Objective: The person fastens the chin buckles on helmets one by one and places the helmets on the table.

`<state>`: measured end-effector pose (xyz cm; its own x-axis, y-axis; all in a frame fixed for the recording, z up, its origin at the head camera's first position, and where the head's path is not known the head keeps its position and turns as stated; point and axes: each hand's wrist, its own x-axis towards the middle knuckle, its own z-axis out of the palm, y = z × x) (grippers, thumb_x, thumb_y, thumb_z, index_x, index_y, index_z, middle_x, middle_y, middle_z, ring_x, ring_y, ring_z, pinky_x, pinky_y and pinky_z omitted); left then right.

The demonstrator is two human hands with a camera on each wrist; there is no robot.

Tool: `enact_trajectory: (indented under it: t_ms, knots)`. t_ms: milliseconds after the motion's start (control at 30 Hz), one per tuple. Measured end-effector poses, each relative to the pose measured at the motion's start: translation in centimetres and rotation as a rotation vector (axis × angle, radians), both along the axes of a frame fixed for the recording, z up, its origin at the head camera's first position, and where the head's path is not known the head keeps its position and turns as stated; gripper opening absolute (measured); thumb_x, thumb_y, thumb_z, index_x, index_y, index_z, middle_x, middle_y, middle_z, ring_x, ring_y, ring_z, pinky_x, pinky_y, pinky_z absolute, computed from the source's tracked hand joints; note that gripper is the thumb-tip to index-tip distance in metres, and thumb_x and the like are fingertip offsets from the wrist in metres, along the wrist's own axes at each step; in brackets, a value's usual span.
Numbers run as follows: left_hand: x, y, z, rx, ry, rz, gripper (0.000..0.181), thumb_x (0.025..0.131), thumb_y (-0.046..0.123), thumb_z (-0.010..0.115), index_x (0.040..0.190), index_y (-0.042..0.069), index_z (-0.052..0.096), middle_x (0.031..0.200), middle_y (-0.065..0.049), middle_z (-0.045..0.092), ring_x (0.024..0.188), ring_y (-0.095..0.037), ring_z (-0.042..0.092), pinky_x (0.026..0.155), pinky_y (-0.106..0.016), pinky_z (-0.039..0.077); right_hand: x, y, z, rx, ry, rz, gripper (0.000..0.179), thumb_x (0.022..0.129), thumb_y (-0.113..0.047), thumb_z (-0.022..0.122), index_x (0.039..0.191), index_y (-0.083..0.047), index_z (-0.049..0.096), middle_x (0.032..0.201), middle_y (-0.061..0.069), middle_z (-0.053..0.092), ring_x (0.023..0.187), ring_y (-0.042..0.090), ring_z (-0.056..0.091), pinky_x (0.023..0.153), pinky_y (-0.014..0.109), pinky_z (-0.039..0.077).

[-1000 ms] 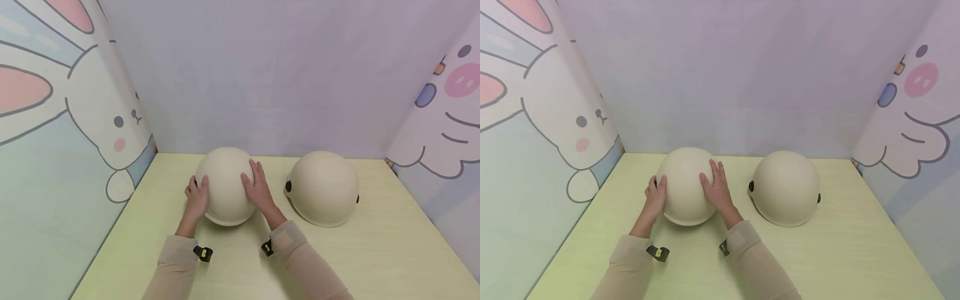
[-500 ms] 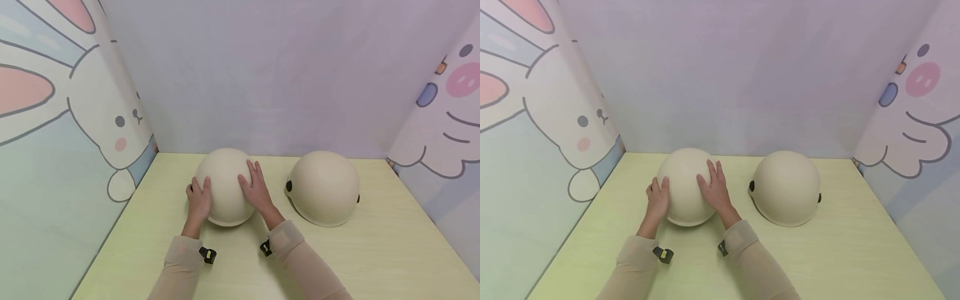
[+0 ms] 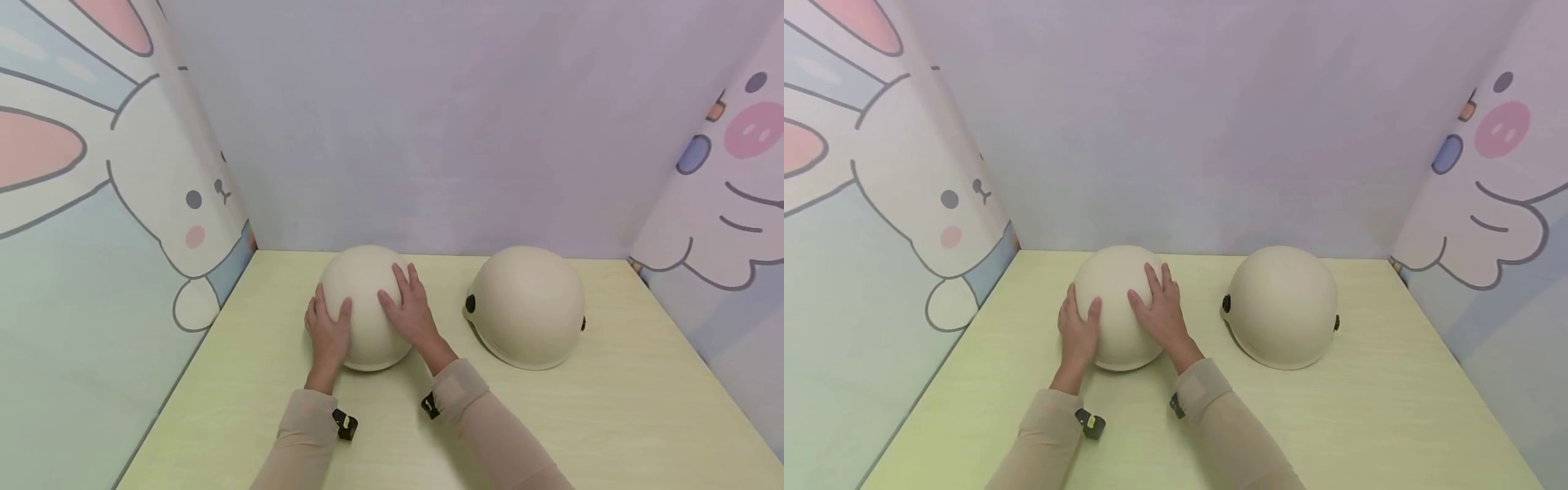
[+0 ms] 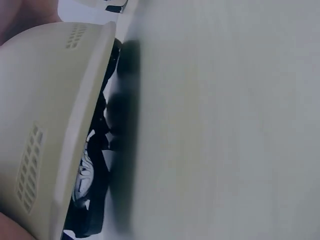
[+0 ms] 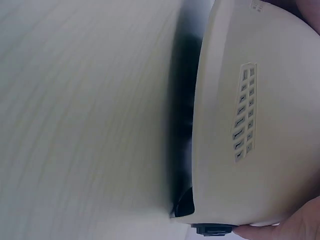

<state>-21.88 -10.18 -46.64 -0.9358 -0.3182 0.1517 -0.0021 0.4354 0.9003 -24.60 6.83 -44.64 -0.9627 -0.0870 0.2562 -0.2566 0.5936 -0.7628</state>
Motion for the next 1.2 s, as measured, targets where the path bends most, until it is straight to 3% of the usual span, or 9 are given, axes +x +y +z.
enact_trajectory:
  t_ms: [233,500,667,867,1000,1100,1200]
  knots:
    - [-0.5,-1.3,-1.3,0.09,-0.012,0.012,0.079,0.098,0.05,0.052,0.158,0.015,0.014,0.154,-0.021,0.02,0.137,-0.043,0.024,0.103,-0.067,0.022,-0.1,-1.6,-0.3,0.127,0.023,0.054,0.071,0.098,-0.051,0.05,0.157,-0.019,0.024,0.161,0.016,0.004,0.14,0.051,0.01,0.103,0.067,0.023]
    - [-1.3,-1.8,-1.6,0.086,-0.034,-0.019,0.081,0.097,0.057,0.048,0.158,0.021,0.01,0.156,-0.019,0.018,0.139,-0.042,0.022,0.104,-0.066,0.021,-0.6,-1.8,-0.6,0.242,0.041,0.033,0.071,0.101,-0.05,0.045,0.157,-0.017,0.018,0.161,0.018,0.002,0.14,0.049,0.01,0.106,0.062,0.022]
    - [-1.9,-2.2,-1.3,0.059,-0.036,-0.051,0.081,0.097,0.059,0.044,0.158,0.021,0.007,0.154,-0.021,0.02,0.138,-0.044,0.023,0.104,-0.066,0.021,-1.1,-1.8,0.0,0.231,0.021,0.062,0.072,0.101,-0.048,0.045,0.157,-0.015,0.016,0.16,0.02,0.0,0.14,0.05,0.008,0.107,0.061,0.02]
    - [-3.0,-3.8,-0.5,0.025,-0.084,-0.116,0.085,0.095,0.068,0.037,0.158,0.024,0.001,0.151,-0.026,0.02,0.134,-0.049,0.027,0.101,-0.068,0.025,-2.3,-0.6,0.7,0.186,-0.048,0.2,0.073,0.102,-0.044,0.046,0.158,-0.014,0.009,0.16,0.018,-0.006,0.144,0.041,0.0,0.111,0.057,0.014]
    - [-3.2,-4.1,0.3,-0.067,-0.124,-0.144,0.09,0.092,0.073,0.035,0.158,0.026,-0.004,0.157,-0.024,0.007,0.14,-0.05,0.007,0.103,-0.07,0.015,-2.2,0.9,1.5,0.234,-0.059,0.228,0.07,0.104,-0.042,0.042,0.158,-0.011,0.01,0.161,0.018,-0.001,0.145,0.038,0.005,0.111,0.056,0.015]
    - [-3.2,-3.7,1.5,-0.196,-0.106,-0.167,0.09,0.093,0.071,0.037,0.158,0.022,-0.003,0.159,-0.022,-0.001,0.142,-0.046,-0.009,0.106,-0.068,0.004,-1.9,2.2,2.3,0.295,-0.048,0.202,0.068,0.104,-0.043,0.041,0.157,-0.011,0.015,0.16,0.018,0.009,0.143,0.042,0.012,0.11,0.058,0.017]
    - [-3.2,-2.7,3.1,-0.348,-0.07,-0.22,0.088,0.096,0.064,0.04,0.158,0.015,0.004,0.159,-0.023,-0.001,0.142,-0.043,-0.013,0.107,-0.065,-0.002,-1.7,3.5,2.9,0.378,-0.038,0.162,0.067,0.104,-0.046,0.04,0.157,-0.011,0.019,0.158,0.02,0.017,0.142,0.041,0.015,0.11,0.057,0.018]
